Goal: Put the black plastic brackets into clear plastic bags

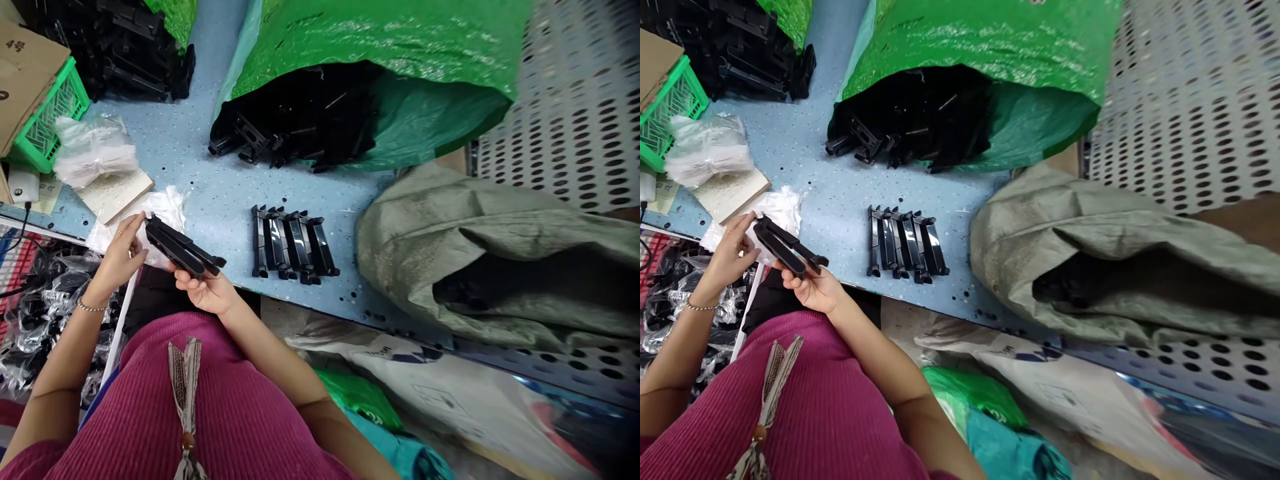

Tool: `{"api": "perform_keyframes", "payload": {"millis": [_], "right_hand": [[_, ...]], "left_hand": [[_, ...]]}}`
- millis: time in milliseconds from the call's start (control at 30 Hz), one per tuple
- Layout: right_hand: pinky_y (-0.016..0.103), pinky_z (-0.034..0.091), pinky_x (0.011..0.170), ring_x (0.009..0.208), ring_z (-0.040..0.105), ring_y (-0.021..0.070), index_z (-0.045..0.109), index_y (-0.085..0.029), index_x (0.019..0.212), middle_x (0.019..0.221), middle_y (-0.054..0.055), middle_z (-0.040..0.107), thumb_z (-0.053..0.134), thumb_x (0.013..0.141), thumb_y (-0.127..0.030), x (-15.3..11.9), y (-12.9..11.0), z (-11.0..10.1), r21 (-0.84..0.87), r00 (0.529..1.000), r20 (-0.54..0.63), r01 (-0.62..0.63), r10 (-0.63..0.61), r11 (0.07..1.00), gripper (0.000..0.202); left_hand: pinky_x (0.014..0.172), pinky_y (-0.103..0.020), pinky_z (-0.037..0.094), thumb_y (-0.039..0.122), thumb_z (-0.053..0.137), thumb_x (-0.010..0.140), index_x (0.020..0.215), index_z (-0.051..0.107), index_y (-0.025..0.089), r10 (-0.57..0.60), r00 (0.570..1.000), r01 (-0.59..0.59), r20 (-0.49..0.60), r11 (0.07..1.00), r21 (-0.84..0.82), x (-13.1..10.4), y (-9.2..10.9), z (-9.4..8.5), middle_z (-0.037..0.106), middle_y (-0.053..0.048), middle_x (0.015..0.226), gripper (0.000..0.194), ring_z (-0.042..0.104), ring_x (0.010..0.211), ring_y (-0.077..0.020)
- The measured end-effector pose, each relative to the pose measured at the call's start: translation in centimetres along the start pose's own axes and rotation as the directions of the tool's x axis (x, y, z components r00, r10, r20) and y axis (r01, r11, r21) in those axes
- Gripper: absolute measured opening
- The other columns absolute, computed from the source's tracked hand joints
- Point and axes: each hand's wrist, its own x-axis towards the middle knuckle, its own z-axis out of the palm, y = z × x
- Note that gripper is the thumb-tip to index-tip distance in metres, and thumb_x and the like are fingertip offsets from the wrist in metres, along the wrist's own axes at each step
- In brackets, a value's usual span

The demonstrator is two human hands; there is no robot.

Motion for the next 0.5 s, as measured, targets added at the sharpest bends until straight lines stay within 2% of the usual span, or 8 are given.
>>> {"api": "perform_keyframes", "payload": {"millis": [100, 233, 300, 367, 433, 467, 500], "right_hand": [[0.004, 0.048, 0.044, 0.059, 0.048, 0.0058, 0.063, -0.013, 0.118, 0.081, 0.001, 0.063, 0.055, 0.101, -0.032, -1.3, 0.3, 0.3, -0.084, 0.999, -0.006, 0.035, -0.036, 0.996, 0.027], [0.002, 0.038, 0.036, 0.053, 0.038, 0.0041, 0.065, -0.014, 0.115, 0.079, -0.001, 0.059, 0.059, 0.099, -0.039, -2.5, 0.8, 1.3, -0.196, 0.994, 0.049, 0.110, -0.103, 0.974, 0.030], [0.003, 0.037, 0.035, 0.053, 0.038, 0.0043, 0.065, -0.014, 0.110, 0.079, -0.001, 0.059, 0.063, 0.096, -0.040, -1.7, 0.7, 1.7, -0.206, 0.994, 0.055, 0.106, -0.096, 0.973, 0.030], [0.006, 0.037, 0.035, 0.053, 0.040, 0.0051, 0.066, -0.015, 0.101, 0.076, 0.000, 0.060, 0.066, 0.093, -0.041, -0.2, 0.4, 1.9, -0.265, 0.993, 0.022, 0.121, -0.119, 0.957, 0.027], [0.011, 0.038, 0.036, 0.051, 0.044, 0.0067, 0.065, -0.016, 0.093, 0.069, -0.001, 0.059, 0.070, 0.090, -0.041, 1.2, 0.1, 2.0, -0.434, 0.968, -0.039, 0.208, -0.249, 0.877, 0.026], [0.014, 0.040, 0.038, 0.052, 0.047, 0.0081, 0.066, -0.017, 0.091, 0.067, -0.002, 0.058, 0.072, 0.088, -0.041, 1.7, 0.1, 2.1, -0.557, 0.933, -0.062, 0.262, -0.354, 0.788, 0.025], [0.016, 0.044, 0.043, 0.055, 0.051, 0.0099, 0.067, -0.018, 0.091, 0.067, -0.002, 0.059, 0.073, 0.088, -0.040, 1.9, 0.2, 2.3, -0.688, 0.881, -0.063, 0.302, -0.469, 0.660, 0.023]], "left_hand": [[0.069, -0.025, 0.056, 0.011, 0.059, 0.084, 0.161, 0.033, 0.033, -0.001, 0.999, 0.001, -0.053, 1.000, 0.010, -0.1, -0.2, 0.2, 0.040, -0.016, 0.158, 0.085, 0.055, 0.068, -0.0054], [0.073, -0.028, 0.058, 0.009, 0.057, 0.086, 0.163, 0.029, 0.033, 0.041, 0.996, -0.030, -0.079, 0.990, 0.135, -0.3, 0.4, 0.3, 0.042, -0.017, 0.158, 0.086, 0.059, 0.071, -0.0077], [0.081, -0.030, 0.060, 0.007, 0.055, 0.088, 0.165, 0.024, 0.032, 0.100, 0.992, -0.083, -0.077, 0.976, 0.201, -0.8, 1.5, 0.7, 0.042, -0.018, 0.158, 0.086, 0.068, 0.088, -0.0142], [0.094, -0.034, 0.060, 0.006, 0.053, 0.091, 0.166, 0.020, 0.031, 0.199, 0.979, -0.182, -0.047, 0.953, 0.241, -1.5, 2.9, 1.5, 0.043, -0.017, 0.157, 0.086, 0.067, 0.116, -0.0227], [0.108, -0.039, 0.055, 0.005, 0.050, 0.093, 0.167, 0.017, 0.032, 0.293, 0.955, -0.296, 0.048, 0.928, 0.227, -2.4, 4.2, 2.5, 0.045, -0.015, 0.158, 0.085, 0.056, 0.138, -0.0265], [0.113, -0.041, 0.053, 0.005, 0.049, 0.094, 0.167, 0.016, 0.033, 0.319, 0.942, -0.334, 0.107, 0.921, 0.199, -2.8, 4.7, 3.0, 0.045, -0.014, 0.158, 0.085, 0.052, 0.143, -0.0264], [0.116, -0.042, 0.051, 0.006, 0.049, 0.094, 0.167, 0.016, 0.032, 0.330, 0.931, -0.354, 0.156, 0.920, 0.166, -3.3, 5.3, 3.2, 0.047, -0.014, 0.157, 0.084, 0.050, 0.144, -0.0260]]}}
